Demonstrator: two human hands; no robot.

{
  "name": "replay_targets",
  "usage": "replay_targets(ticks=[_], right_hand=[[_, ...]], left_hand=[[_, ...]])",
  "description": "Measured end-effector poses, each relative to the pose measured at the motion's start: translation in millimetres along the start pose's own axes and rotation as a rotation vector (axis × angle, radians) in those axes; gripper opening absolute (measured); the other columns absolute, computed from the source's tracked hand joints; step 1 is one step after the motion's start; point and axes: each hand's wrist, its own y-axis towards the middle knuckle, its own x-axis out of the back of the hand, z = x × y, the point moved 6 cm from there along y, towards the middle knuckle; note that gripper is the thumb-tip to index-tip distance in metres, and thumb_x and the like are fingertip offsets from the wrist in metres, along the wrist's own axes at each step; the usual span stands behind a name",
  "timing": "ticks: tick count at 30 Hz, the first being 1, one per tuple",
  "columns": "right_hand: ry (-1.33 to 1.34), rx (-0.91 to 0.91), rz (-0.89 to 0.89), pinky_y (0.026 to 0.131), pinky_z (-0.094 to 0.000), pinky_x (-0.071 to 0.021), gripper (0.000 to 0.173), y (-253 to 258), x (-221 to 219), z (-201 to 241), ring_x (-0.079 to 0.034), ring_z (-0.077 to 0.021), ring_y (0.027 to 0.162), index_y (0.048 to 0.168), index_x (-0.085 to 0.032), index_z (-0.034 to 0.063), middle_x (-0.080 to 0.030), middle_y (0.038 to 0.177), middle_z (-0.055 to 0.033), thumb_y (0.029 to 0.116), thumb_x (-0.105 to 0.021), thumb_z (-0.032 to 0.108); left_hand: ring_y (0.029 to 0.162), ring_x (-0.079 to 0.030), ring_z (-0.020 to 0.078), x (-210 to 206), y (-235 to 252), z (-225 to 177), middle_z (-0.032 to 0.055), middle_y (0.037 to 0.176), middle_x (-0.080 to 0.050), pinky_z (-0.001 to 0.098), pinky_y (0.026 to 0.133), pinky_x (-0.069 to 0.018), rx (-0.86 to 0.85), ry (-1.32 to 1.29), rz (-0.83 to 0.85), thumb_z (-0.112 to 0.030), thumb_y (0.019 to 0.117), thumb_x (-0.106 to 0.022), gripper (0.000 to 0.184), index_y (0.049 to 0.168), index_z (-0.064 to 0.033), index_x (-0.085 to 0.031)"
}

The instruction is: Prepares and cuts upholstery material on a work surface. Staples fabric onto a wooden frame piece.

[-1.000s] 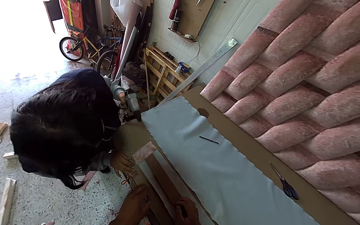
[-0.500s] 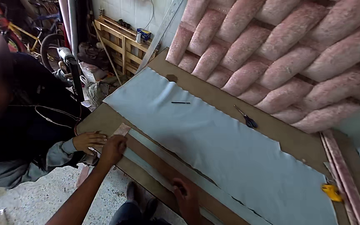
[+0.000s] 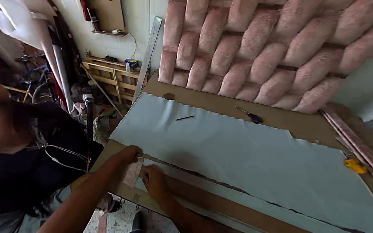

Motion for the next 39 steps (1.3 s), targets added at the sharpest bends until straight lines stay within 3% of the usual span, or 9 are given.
replay_targets(ticks=[3,9,13,17,22,26,28,31,39], right_hand=[[-0.083,-0.028,-0.035,0.105,-0.044,-0.0505,0.04,6.3,-22.8,9.0,-0.06,-0.0287,0.123,0.13,-0.07,0.01,-0.064,0.13,-0.0159,0.0933,-0.067,0.023],[-0.182,-0.123,-0.024,0.117,-0.0455,-0.0409,0.055,-6.3,-45.0,23.1,-0.047,-0.031,0.14,0.146,-0.059,0.0131,-0.052,0.149,-0.0161,0.0932,-0.068,0.029],[-0.331,-0.211,0.034,0.122,-0.053,-0.0308,0.071,-25.1,-59.2,36.0,-0.033,-0.0268,0.153,0.159,-0.041,0.0134,-0.034,0.167,-0.0069,0.0955,-0.06,0.038],[-0.413,-0.272,0.147,0.127,-0.0562,-0.0138,0.07,-19.6,-62.3,42.8,-0.022,-0.0246,0.158,0.159,-0.038,0.0096,-0.028,0.17,-0.0057,0.0986,-0.055,0.039],[-0.37,-0.294,0.205,0.126,-0.0527,-0.0219,0.072,-12.8,-67.8,46.3,-0.019,-0.0344,0.158,0.159,-0.034,0.0004,-0.024,0.169,-0.0174,0.0984,-0.059,0.03],[-0.335,-0.278,0.223,0.125,-0.0526,-0.0244,0.063,-4.4,-50.0,52.9,-0.032,-0.0312,0.153,0.154,-0.045,0.0039,-0.039,0.163,-0.0146,0.1002,-0.058,0.035],[-0.333,-0.255,0.223,0.126,-0.0517,-0.024,0.057,-1.0,-40.2,52.4,-0.039,-0.0284,0.15,0.147,-0.054,0.0054,-0.047,0.158,-0.0125,0.1006,-0.056,0.039],[-0.359,-0.229,0.237,0.126,-0.0515,-0.0241,0.058,-0.7,-39.2,49.2,-0.04,-0.0267,0.149,0.144,-0.057,0.0062,-0.048,0.157,-0.0111,0.1009,-0.053,0.045],[-0.291,-0.156,0.185,0.128,-0.055,-0.0153,0.055,-27.5,-61.2,41.4,-0.015,-0.0351,0.158,0.14,-0.064,0.018,-0.023,0.169,-0.0186,0.0984,-0.055,0.053]], left_hand=[[0.121,-0.058,0.0435,5.0,4.9,-1.3,0.0254,0.123,-0.064,0.0606,0.108,-0.0448,-0.086,0.085,0.07,-0.016,0.092,-0.073,0.023,0.11,-0.0015,-0.075],[0.116,-0.065,0.037,7.4,4.2,-0.1,0.0184,0.122,-0.069,0.0619,0.103,-0.0484,-0.136,-0.063,0.193,-0.016,0.0956,-0.07,0.033,0.127,-0.0052,-0.067],[0.11,-0.067,0.0345,0.8,7.2,6.3,0.0138,0.114,-0.072,0.0638,0.095,-0.0519,-0.135,0.025,0.203,-0.023,0.0955,-0.069,0.023,0.114,-0.011,-0.074],[0.116,-0.065,0.0316,3.7,-8.9,3.6,0.0115,0.118,-0.07,0.0556,0.102,-0.0505,-0.19,0.072,0.063,-0.025,0.0996,-0.061,0.022,0.11,-0.011,-0.075],[0.124,-0.061,0.0337,-19.9,-33.3,-1.8,0.0153,0.127,-0.066,0.0513,0.106,-0.05,-0.169,0.085,-0.07,-0.017,0.1054,-0.05,0.028,0.118,-0.0052,-0.072],[0.12,-0.064,0.0316,-51.2,-61.1,-4.6,0.0131,0.122,-0.069,0.047,0.101,-0.0543,-0.183,0.159,-0.41,-0.013,0.1019,-0.052,0.029,0.122,-0.0089,-0.072],[0.131,-0.06,0.0316,-71.8,-77.8,-6.3,0.012,0.135,-0.067,0.0505,0.107,-0.0506,-0.188,0.201,-0.557,-0.015,0.0984,-0.057,0.036,0.132,-0.0089,-0.068],[0.149,-0.04,0.033,-101.5,-93.3,-4.3,0.0134,0.158,-0.047,0.056,0.118,-0.0365,-0.12,0.222,-0.494,-0.026,0.0985,-0.055,0.06,0.155,-0.0092,-0.046],[0.157,-0.023,0.0306,-98.8,-103.2,-11.5,0.012,0.169,-0.027,0.0547,0.124,-0.0245,-0.006,0.154,-0.276,-0.033,0.0839,-0.072,0.094,0.164,-0.0104,-0.027]])
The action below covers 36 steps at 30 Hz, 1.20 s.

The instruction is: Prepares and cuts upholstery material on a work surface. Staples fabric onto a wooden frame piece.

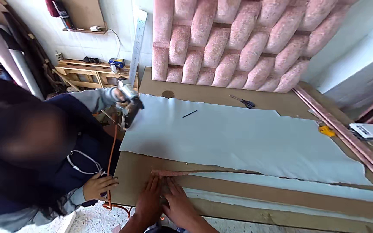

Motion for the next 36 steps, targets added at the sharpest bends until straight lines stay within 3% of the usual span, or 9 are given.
replay_targets(ticks=[5,16,36], right_hand=[[-0.01,0.01,0.026,0.128,-0.0549,-0.0149,0.06,-3.3,-3.1,0.7,-0.012,-0.0358,0.159,0.14,-0.064,0.0174,-0.019,0.17,-0.0196,0.0947,-0.06,0.056],[0.038,0.028,-0.025,0.13,-0.0465,-0.0152,0.059,-6.2,-10.5,-8.3,-0.009,-0.0305,0.16,0.141,-0.064,0.0243,-0.018,0.171,-0.015,0.093,-0.061,0.058],[0.042,0.038,-0.079,0.13,-0.0436,-0.0164,0.056,-5.8,-15.5,-10.6,-0.011,-0.0279,0.16,0.137,-0.066,0.0219,-0.021,0.171,-0.0126,0.0934,-0.062,0.056]], left_hand=[[0.158,-0.017,0.0302,8.8,-3.9,3.3,0.011,0.171,-0.021,0.0553,0.126,-0.0186,-0.013,-0.039,0.122,-0.048,0.0761,-0.081,0.113,0.165,-0.0116,-0.021],[0.159,-0.012,0.0299,13.3,-6.4,4.4,0.0087,0.172,-0.017,0.0581,0.126,-0.0147,0.004,-0.074,0.144,-0.044,0.0801,-0.078,0.108,0.165,-0.0141,-0.02],[0.159,-0.011,0.032,12.6,-7.9,2.7,0.011,0.171,-0.02,0.0592,0.126,-0.0151,0.017,-0.037,0.143,-0.044,0.0836,-0.075,0.102,0.164,-0.009,-0.022]])
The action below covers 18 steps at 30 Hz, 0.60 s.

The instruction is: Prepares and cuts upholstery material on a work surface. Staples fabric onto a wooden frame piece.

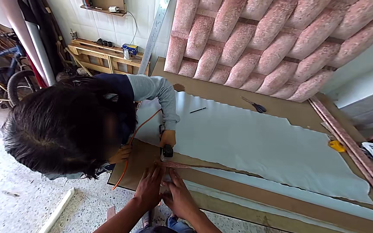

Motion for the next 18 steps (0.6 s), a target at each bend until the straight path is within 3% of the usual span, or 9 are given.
replay_targets(ticks=[3,18], right_hand=[[0.027,0.006,-0.022,0.129,-0.0457,-0.017,0.055,-0.3,2.5,0.4,-0.013,-0.0295,0.159,0.136,-0.068,0.0205,-0.023,0.17,-0.0149,0.093,-0.064,0.054],[0.042,0.043,-0.081,0.129,-0.0476,-0.0203,0.054,0.9,-2.0,1.7,-0.019,-0.0329,0.158,0.133,-0.07,0.0154,-0.028,0.167,-0.0207,0.0895,-0.072,0.047]], left_hand=[[0.158,-0.018,0.034,1.0,-0.2,0.5,0.0129,0.168,-0.028,0.0603,0.125,-0.0189,-0.015,-0.025,-0.05,-0.045,0.0832,-0.076,0.098,0.161,-0.0072,-0.031],[0.158,-0.017,0.0344,-2.8,-1.6,4.4,0.012,0.17,-0.025,0.0628,0.124,-0.0179,-0.018,-0.042,-0.053,-0.042,0.0838,-0.076,0.098,0.162,-0.0069,-0.028]])
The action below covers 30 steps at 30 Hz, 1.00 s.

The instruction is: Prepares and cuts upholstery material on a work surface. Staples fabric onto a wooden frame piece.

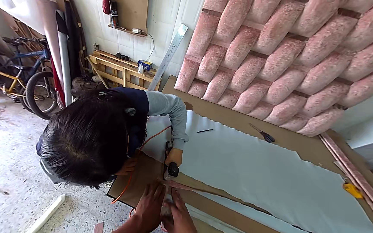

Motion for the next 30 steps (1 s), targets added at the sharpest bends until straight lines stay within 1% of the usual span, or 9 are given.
replay_targets(ticks=[4,10,13,15,18,20,25,28,30], right_hand=[[-0.006,-0.013,0.012,0.129,-0.0477,-0.0198,0.053,-0.8,-0.9,0.8,-0.018,-0.0327,0.158,0.133,-0.07,0.0155,-0.027,0.167,-0.0207,0.0907,-0.071,0.048],[-0.004,-0.018,0.013,0.129,-0.0461,-0.0209,0.052,-0.4,-0.2,1.9,-0.019,-0.0321,0.158,0.132,-0.071,0.0158,-0.028,0.167,-0.0199,0.0911,-0.07,0.048],[0.11,-0.025,-0.067,0.127,-0.044,-0.0259,0.038,-0.1,0.7,-3.7,-0.025,-0.0284,0.156,0.12,-0.076,0.0128,-0.036,0.165,-0.0162,0.0899,-0.072,0.037],[0.184,-0.032,-0.162,0.124,-0.0424,-0.0331,0.032,-7.3,5.0,-8.4,-0.036,-0.0256,0.152,0.116,-0.077,0.0104,-0.046,0.159,-0.0137,0.0893,-0.072,0.028],[0.223,-0.019,-0.314,0.116,-0.0466,-0.0437,0.024,-30.4,22.3,-10.6,-0.054,-0.0288,0.138,0.109,-0.078,0.0061,-0.063,0.141,-0.014,0.0901,-0.072,0.02],[0.223,-0.035,-0.376,0.111,-0.0476,-0.048,0.02,-47.2,35.9,-17.2,-0.061,-0.0299,0.129,0.105,-0.079,0.0054,-0.07,0.13,-0.0128,0.0908,-0.071,0.018],[0.219,-0.089,-0.53,0.093,-0.0438,-0.0565,0.021,-59.5,62.7,-56.5,-0.066,-0.0255,0.112,0.106,-0.077,0.0063,-0.073,0.115,-0.0093,0.09,-0.066,0.014],[0.189,-0.071,-0.591,0.093,-0.0419,-0.0555,0.02,-47.4,63.6,-69.5,-0.065,-0.0216,0.109,0.103,-0.077,0.0108,-0.073,0.111,-0.0043,0.0885,-0.066,0.018],[0.179,-0.058,-0.617,0.094,-0.0428,-0.0546,0.022,-37.8,62.8,-71.8,-0.065,-0.0219,0.11,0.105,-0.077,0.0119,-0.072,0.112,-0.004,0.0887,-0.065,0.021]], left_hand=[[0.157,-0.019,0.0334,-2.1,-0.8,0.5,0.0109,0.169,-0.026,0.0624,0.123,-0.0187,0.002,0.005,-0.004,-0.041,0.084,-0.076,0.097,0.162,-0.0075,-0.028],[0.157,-0.019,0.036,-1.2,-4.1,-1.0,0.0105,0.17,-0.025,0.0665,0.121,-0.0178,0.026,0.012,-0.026,-0.042,0.0847,-0.075,0.096,0.162,-0.0087,-0.028],[0.155,-0.022,0.0376,-2.2,-3.8,-0.5,0.0098,0.17,-0.024,0.0675,0.12,-0.0201,0.033,0.0,-0.05,-0.04,0.0836,-0.075,0.096,0.162,-0.0096,-0.03],[0.154,-0.025,0.0379,-4.2,-3.9,-0.3,0.0099,0.169,-0.028,0.0679,0.119,-0.0215,0.034,-0.006,-0.075,-0.038,0.0812,-0.077,0.095,0.161,-0.0097,-0.032],[0.155,-0.021,0.0387,-4.3,-3.2,0.2,0.0097,0.17,-0.025,0.0685,0.12,-0.0191,0.042,-0.001,-0.058,-0.037,0.0825,-0.076,0.095,0.162,-0.0103,-0.03],[0.155,-0.022,0.0395,-4.3,-2.6,0.2,0.0101,0.17,-0.024,0.0687,0.119,-0.0201,0.038,0.003,-0.067,-0.037,0.0825,-0.076,0.095,0.161,-0.0101,-0.031],[0.156,-0.02,0.0386,-5.8,-3.0,1.4,0.009,0.171,-0.02,0.0685,0.12,-0.0187,0.053,-0.001,-0.044,-0.035,0.0837,-0.075,0.096,0.163,-0.0111,-0.027],[0.156,-0.019,0.0381,-6.7,-1.9,0.9,0.0092,0.171,-0.021,0.0683,0.121,-0.0176,0.053,0.007,-0.035,-0.036,0.0857,-0.073,0.094,0.163,-0.0119,-0.026],[0.156,-0.02,0.0377,-6.1,-0.9,1.1,0.0091,0.171,-0.022,0.0679,0.121,-0.0178,0.054,0.003,-0.032,-0.037,0.0868,-0.073,0.093,0.163,-0.0119,-0.026]])
